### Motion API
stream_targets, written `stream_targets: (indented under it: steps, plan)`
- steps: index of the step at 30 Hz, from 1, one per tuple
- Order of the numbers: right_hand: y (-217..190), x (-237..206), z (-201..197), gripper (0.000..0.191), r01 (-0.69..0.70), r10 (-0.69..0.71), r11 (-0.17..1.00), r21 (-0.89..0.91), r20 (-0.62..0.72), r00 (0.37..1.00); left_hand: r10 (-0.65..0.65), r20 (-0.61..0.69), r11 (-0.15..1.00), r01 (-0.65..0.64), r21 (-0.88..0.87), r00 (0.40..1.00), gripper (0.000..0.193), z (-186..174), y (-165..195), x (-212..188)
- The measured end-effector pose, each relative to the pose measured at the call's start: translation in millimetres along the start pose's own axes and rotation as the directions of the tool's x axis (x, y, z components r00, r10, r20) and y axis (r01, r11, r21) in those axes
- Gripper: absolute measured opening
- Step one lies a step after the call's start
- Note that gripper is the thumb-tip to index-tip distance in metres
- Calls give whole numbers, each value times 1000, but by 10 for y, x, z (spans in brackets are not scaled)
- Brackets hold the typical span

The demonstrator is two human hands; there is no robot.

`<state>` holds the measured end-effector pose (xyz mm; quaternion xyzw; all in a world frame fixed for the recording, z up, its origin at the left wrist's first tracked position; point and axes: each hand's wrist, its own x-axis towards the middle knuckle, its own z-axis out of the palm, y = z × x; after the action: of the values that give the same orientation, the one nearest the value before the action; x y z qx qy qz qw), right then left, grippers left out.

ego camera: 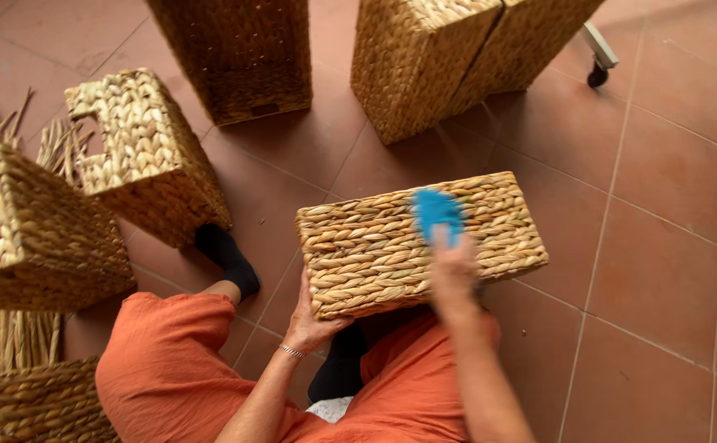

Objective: The person sits on the floor and wipes the woven surface of a water hyacinth basket with a blue cloth, turning the basket to reach different sides. They briefly use scissors to trim stray fibers from the weave, then resume wiping the basket.

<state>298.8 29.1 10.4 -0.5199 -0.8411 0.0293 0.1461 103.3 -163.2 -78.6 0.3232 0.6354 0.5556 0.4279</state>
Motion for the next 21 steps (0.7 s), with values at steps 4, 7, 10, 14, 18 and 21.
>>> stream_targets:
  steps: [4,7,10,14,18,21]
  plan:
    - [-1294,-600,116,51,463,-469,879,114,32,883,-117,32,993,118,-23,993,144,-80,-227,28]
    - [-1437,-826,162,51,601,-572,754,264,-187,799,157,153,817,-215,536,976,86,-143,-284,44]
    - [-935,-685,171,48,564,-523,796,219,-222,823,-240,24,971,239,20,971,109,-150,-282,30]
    - [356,-213,69,48,270,-311,944,-189,-244,919,-81,85,995,86,-46,993,137,-180,-76,2]
    - [1449,-102,-100,49,-173,141,980,-98,-270,953,-136,124,989,142,-43,983,140,-229,-8,18]
    - [1536,-13,-25,42,-298,266,948,-111,-234,935,-225,69,974,226,-12,972,137,-253,-68,53]
